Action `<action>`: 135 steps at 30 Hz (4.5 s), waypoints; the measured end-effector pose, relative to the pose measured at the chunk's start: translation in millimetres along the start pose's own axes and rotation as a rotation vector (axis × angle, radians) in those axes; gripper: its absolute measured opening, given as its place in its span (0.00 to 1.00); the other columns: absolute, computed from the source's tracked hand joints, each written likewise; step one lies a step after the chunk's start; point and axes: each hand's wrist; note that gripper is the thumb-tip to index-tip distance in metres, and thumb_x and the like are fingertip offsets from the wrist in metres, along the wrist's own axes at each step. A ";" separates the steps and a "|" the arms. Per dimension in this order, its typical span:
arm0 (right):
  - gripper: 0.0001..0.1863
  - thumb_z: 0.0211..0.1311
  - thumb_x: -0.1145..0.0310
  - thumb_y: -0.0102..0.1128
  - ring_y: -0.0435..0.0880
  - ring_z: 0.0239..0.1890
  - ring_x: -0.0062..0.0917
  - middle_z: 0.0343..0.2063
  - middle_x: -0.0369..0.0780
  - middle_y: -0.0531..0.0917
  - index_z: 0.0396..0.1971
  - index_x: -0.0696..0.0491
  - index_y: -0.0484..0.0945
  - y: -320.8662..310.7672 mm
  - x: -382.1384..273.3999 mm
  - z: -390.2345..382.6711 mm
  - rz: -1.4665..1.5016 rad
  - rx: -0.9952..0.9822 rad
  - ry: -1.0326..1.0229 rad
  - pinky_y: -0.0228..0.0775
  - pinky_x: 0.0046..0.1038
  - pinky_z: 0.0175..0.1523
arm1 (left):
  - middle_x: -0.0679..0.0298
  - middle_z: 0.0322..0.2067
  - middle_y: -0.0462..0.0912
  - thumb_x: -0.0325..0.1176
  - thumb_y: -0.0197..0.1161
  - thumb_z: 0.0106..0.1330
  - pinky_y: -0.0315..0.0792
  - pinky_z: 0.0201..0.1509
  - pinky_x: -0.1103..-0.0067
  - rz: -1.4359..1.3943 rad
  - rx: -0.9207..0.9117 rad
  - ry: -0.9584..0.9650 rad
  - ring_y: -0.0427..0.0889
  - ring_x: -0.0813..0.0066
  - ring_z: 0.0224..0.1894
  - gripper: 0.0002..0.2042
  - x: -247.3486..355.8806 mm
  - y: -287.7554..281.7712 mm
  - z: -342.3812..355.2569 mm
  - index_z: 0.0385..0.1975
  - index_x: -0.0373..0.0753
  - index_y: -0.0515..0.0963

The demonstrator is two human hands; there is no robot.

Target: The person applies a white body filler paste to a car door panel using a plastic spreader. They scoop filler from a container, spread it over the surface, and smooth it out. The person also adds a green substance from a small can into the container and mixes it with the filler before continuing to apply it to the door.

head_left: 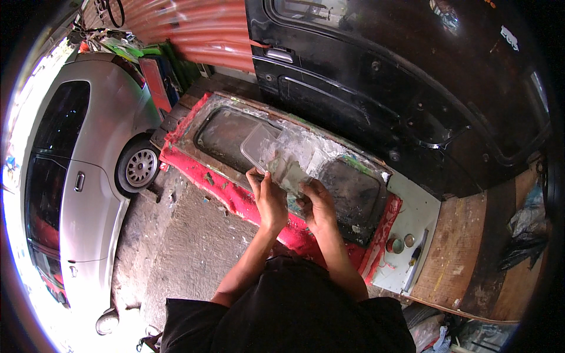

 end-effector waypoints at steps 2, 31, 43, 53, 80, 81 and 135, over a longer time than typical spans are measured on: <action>0.07 0.62 0.75 0.68 0.81 0.35 0.17 0.36 0.31 0.84 0.38 0.50 0.81 -11.6 -7.7 7.6 0.003 -0.043 -0.023 0.72 0.21 0.35 | 0.65 0.40 0.69 0.33 0.49 0.76 0.63 0.24 0.83 -0.393 -0.023 -0.243 0.68 0.81 0.28 0.06 3.5 -0.6 0.8 0.48 0.46 0.62; 0.16 0.56 0.83 0.62 0.85 0.44 0.34 0.46 0.42 0.87 0.45 0.56 0.82 -22.7 -31.1 -11.9 -1.477 -0.437 -1.329 0.74 0.35 0.51 | 0.55 0.64 0.68 0.40 0.43 0.78 0.74 0.60 0.45 -0.812 -0.207 -0.495 0.70 0.50 0.67 0.10 13.7 -27.2 17.8 0.54 0.50 0.60; 0.06 0.67 0.77 0.64 0.79 0.30 0.18 0.31 0.36 0.83 0.40 0.60 0.77 -49.3 -50.7 -6.4 -0.947 -0.003 -0.820 0.71 0.21 0.35 | 0.52 0.63 0.67 0.35 0.43 0.77 0.77 0.60 0.49 -0.552 -0.198 -0.287 0.71 0.52 0.66 0.09 27.5 -30.5 17.6 0.52 0.45 0.59; 0.07 0.69 0.77 0.60 0.80 0.25 0.19 0.30 0.37 0.82 0.44 0.58 0.73 -49.6 -67.3 -11.5 -0.632 -0.105 -0.350 0.70 0.22 0.28 | 0.48 0.60 0.70 0.32 0.43 0.77 0.78 0.60 0.55 -0.469 -0.348 -0.350 0.75 0.53 0.62 0.09 34.8 -22.3 12.7 0.53 0.43 0.60; 0.10 0.65 0.79 0.64 0.81 0.22 0.19 0.27 0.38 0.82 0.43 0.60 0.75 -65.4 -45.9 -35.9 -0.538 -0.045 -0.331 0.75 0.23 0.25 | 0.75 0.17 0.63 0.33 0.48 0.79 0.48 0.15 0.85 -0.138 -0.280 -0.317 0.55 0.89 0.13 0.07 7.2 7.5 -45.6 0.51 0.49 0.62; 0.10 0.65 0.79 0.64 0.81 0.22 0.18 0.28 0.38 0.82 0.43 0.60 0.75 -65.2 -46.1 -36.2 -0.537 -0.045 -0.324 0.76 0.23 0.25 | 0.76 0.17 0.63 0.33 0.48 0.79 0.48 0.15 0.85 -0.119 -0.286 -0.321 0.55 0.89 0.13 0.07 7.7 9.8 -46.7 0.51 0.49 0.62; 0.10 0.64 0.76 0.66 0.78 0.27 0.14 0.29 0.33 0.83 0.44 0.57 0.81 -75.9 -51.4 -7.7 -0.601 -0.366 0.117 0.70 0.20 0.30 | 0.41 0.59 0.71 0.25 0.41 0.77 0.78 0.60 0.53 -0.344 -0.258 -0.451 0.76 0.42 0.61 0.10 -6.9 16.6 -39.0 0.53 0.40 0.56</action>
Point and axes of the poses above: each hand's wrist, its own z-axis towards the middle knuckle, its own y-axis out of the palm, x = y × z
